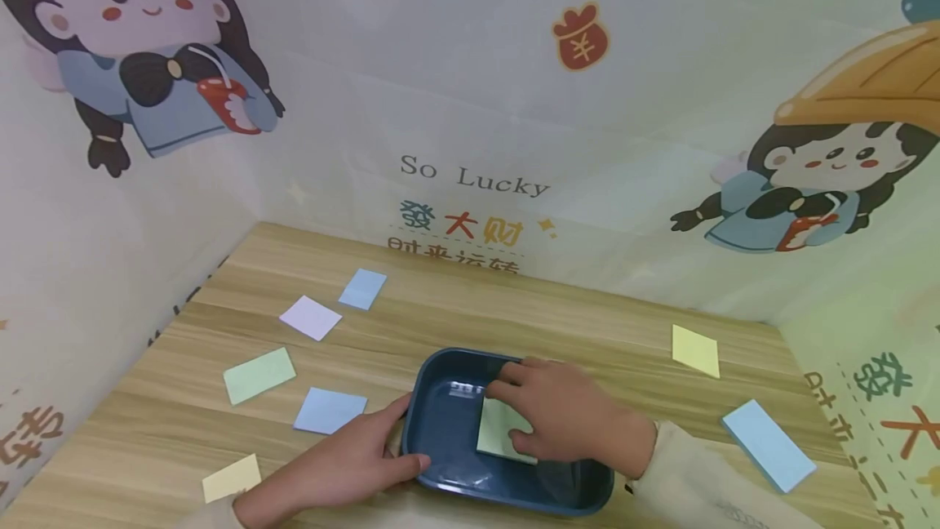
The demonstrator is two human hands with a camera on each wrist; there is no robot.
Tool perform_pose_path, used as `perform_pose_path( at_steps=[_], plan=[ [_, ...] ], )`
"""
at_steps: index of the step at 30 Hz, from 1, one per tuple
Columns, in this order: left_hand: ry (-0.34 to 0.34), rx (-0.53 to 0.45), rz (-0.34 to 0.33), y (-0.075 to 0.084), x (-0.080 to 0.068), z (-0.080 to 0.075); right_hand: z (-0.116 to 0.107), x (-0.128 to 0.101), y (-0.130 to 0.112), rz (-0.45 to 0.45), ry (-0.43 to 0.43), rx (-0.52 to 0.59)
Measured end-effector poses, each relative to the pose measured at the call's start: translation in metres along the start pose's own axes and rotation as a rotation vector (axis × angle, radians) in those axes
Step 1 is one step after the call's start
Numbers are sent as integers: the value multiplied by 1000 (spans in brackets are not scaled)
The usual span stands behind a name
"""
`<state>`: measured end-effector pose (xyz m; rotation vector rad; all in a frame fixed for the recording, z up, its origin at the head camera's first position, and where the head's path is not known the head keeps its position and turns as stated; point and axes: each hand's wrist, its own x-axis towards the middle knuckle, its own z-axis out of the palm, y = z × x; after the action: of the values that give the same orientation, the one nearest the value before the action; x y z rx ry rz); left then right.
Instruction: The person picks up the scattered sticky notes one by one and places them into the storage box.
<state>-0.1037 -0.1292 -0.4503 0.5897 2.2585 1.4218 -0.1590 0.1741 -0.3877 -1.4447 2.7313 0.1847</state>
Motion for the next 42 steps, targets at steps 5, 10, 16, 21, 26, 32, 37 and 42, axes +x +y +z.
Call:
perform_pose_path(
  at_steps=[5,10,16,21,26,32,37,42],
  plan=[
    [22,26,1,0,-2,-2,-14,-17,21,-2,249,64],
    [27,25,-4,0,-4,-4,-19,-41,53,146,303,78],
    [35,25,-10,0,-5,-6,2,-71,106,367,208,112],
    [33,23,-8,0,-7,-5,26,-96,147,505,137,178],
    [26,30,-11,-1,-6,-5,43,-117,177,585,121,235],
    [25,34,11,0,-7,-5,62,-135,204,593,126,287],
    [20,40,28,1,-7,-3,72,-149,216,625,73,381],
    [18,52,32,0,-6,-1,75,-160,224,670,-23,493]
  ],
)
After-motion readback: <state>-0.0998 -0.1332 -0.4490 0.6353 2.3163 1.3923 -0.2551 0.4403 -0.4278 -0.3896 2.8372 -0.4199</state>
